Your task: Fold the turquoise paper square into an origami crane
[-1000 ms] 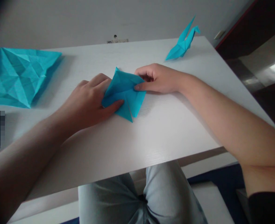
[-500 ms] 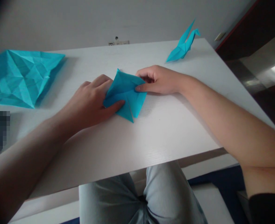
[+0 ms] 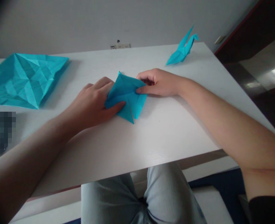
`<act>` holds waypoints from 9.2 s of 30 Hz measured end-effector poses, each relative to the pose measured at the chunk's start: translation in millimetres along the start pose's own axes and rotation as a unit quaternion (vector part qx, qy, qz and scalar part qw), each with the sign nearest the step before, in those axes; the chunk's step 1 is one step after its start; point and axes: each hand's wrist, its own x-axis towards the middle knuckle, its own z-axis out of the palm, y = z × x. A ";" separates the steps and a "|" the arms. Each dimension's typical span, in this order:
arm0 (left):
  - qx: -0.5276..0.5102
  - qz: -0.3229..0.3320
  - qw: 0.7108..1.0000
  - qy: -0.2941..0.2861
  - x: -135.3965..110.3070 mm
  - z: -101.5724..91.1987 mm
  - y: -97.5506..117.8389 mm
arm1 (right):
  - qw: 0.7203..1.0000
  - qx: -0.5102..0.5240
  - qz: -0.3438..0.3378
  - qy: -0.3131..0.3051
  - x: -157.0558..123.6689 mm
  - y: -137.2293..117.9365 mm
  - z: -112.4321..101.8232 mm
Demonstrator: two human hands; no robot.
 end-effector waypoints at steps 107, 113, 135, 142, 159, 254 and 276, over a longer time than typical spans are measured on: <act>-0.012 0.004 1.000 -0.006 -0.4 -1.4 1.2 | 0.999 -0.033 0.008 0.004 2.3 -2.5 0.4; -0.017 -0.002 1.000 -0.020 0.9 -4.8 4.8 | 0.999 -0.032 0.013 0.007 1.2 -8.7 3.1; -0.008 -0.003 1.000 -0.009 -0.4 -2.3 2.5 | 0.999 -0.045 0.021 0.012 1.5 -8.5 2.0; 0.003 0.000 1.000 -0.015 0.5 -1.8 2.7 | 0.999 -0.041 0.010 0.012 1.0 -4.3 1.8; -0.015 0.004 1.000 -0.005 0.6 -0.5 2.1 | 0.999 -0.044 0.012 0.015 1.0 -1.4 0.7; -0.004 0.007 1.000 0.000 -1.8 -2.2 3.7 | 0.998 -0.062 0.010 0.012 1.3 -8.3 3.2; -0.029 -0.002 0.999 -0.019 -1.9 -5.6 5.8 | 0.998 -0.038 0.053 0.015 0.5 -17.3 4.8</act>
